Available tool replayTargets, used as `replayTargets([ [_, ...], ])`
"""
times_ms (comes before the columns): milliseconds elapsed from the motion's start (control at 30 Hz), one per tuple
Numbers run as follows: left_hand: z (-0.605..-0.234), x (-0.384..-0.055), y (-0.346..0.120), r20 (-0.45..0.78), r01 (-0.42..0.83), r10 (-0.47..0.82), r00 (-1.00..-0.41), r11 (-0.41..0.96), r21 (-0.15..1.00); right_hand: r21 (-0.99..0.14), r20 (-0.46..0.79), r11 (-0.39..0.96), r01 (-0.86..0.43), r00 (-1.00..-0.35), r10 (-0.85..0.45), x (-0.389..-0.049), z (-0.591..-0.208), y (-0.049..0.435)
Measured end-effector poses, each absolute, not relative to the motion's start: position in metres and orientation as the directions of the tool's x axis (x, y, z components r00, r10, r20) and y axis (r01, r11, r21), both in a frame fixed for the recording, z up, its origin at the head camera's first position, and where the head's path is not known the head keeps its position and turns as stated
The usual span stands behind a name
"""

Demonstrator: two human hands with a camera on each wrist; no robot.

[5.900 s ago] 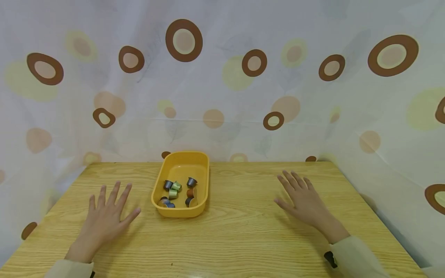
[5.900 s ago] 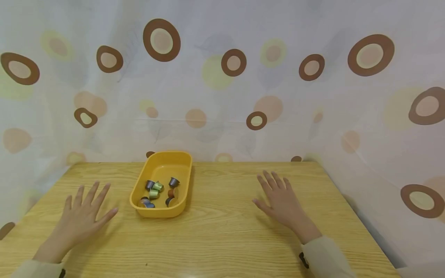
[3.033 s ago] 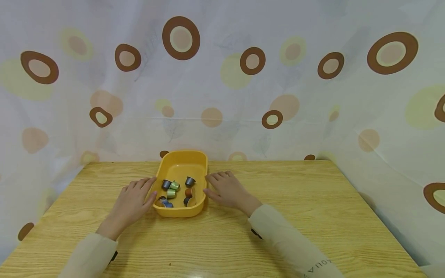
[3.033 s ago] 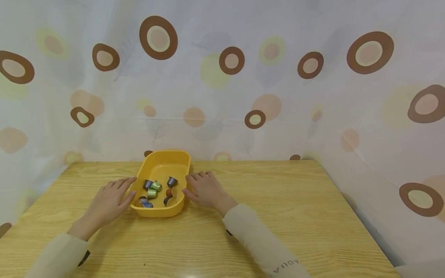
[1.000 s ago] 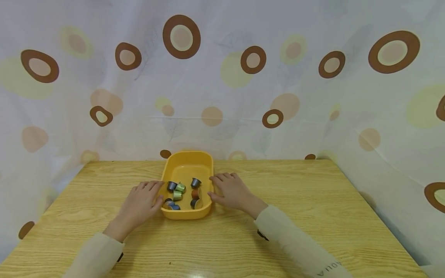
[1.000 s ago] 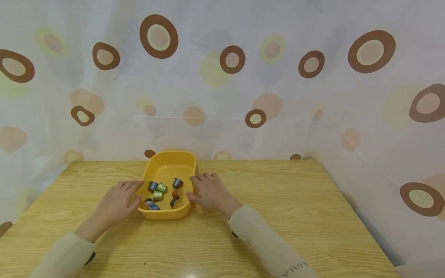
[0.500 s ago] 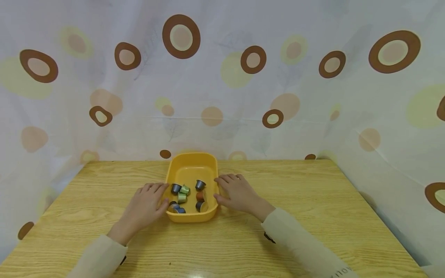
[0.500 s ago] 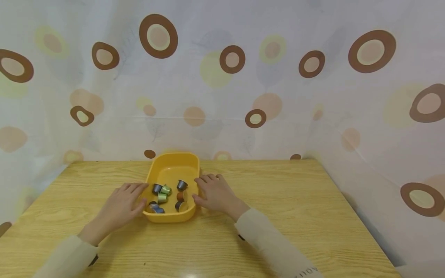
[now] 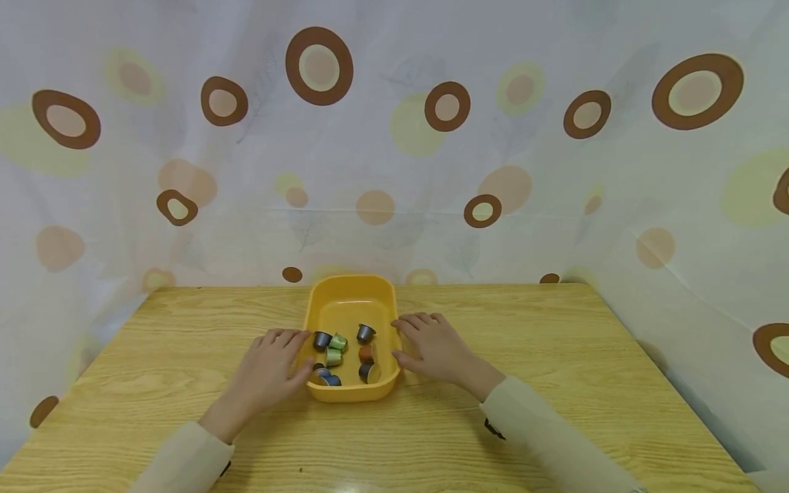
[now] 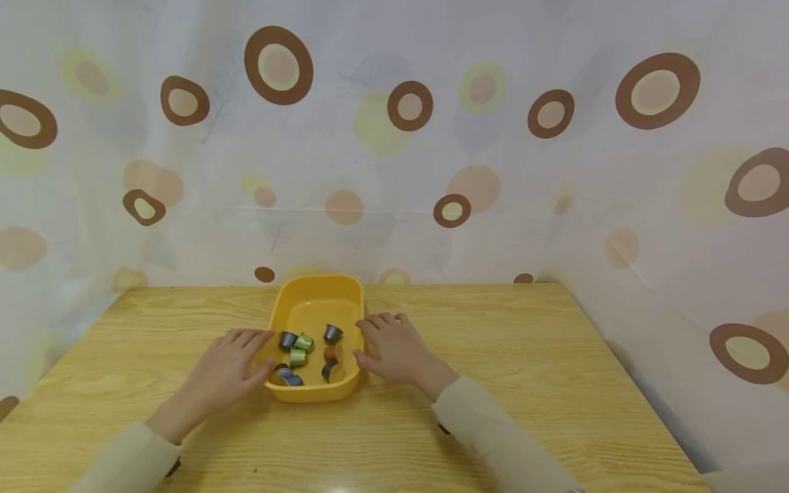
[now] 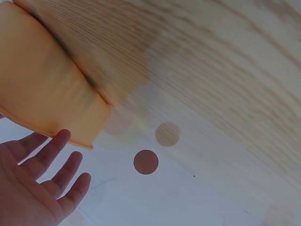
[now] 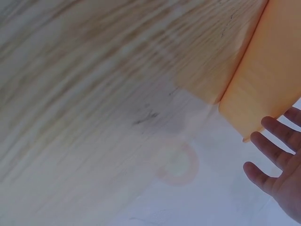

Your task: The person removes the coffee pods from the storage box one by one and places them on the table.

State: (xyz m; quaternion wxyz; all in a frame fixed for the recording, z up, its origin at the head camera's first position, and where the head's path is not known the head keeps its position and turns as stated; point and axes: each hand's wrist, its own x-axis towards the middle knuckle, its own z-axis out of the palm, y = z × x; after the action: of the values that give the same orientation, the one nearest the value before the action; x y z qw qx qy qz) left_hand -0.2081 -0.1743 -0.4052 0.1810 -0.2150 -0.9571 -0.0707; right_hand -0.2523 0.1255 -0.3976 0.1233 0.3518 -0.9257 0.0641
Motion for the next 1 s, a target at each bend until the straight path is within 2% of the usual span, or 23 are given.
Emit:
replayTargets([
  [1000,-0.408,-0.197,-0.137,0.386,0.478,0.414,-0.824,0.875,0.08,-0.088,0.308,0.747,-0.659,-0.731,-0.609,-0.235,-0.403,0.17],
])
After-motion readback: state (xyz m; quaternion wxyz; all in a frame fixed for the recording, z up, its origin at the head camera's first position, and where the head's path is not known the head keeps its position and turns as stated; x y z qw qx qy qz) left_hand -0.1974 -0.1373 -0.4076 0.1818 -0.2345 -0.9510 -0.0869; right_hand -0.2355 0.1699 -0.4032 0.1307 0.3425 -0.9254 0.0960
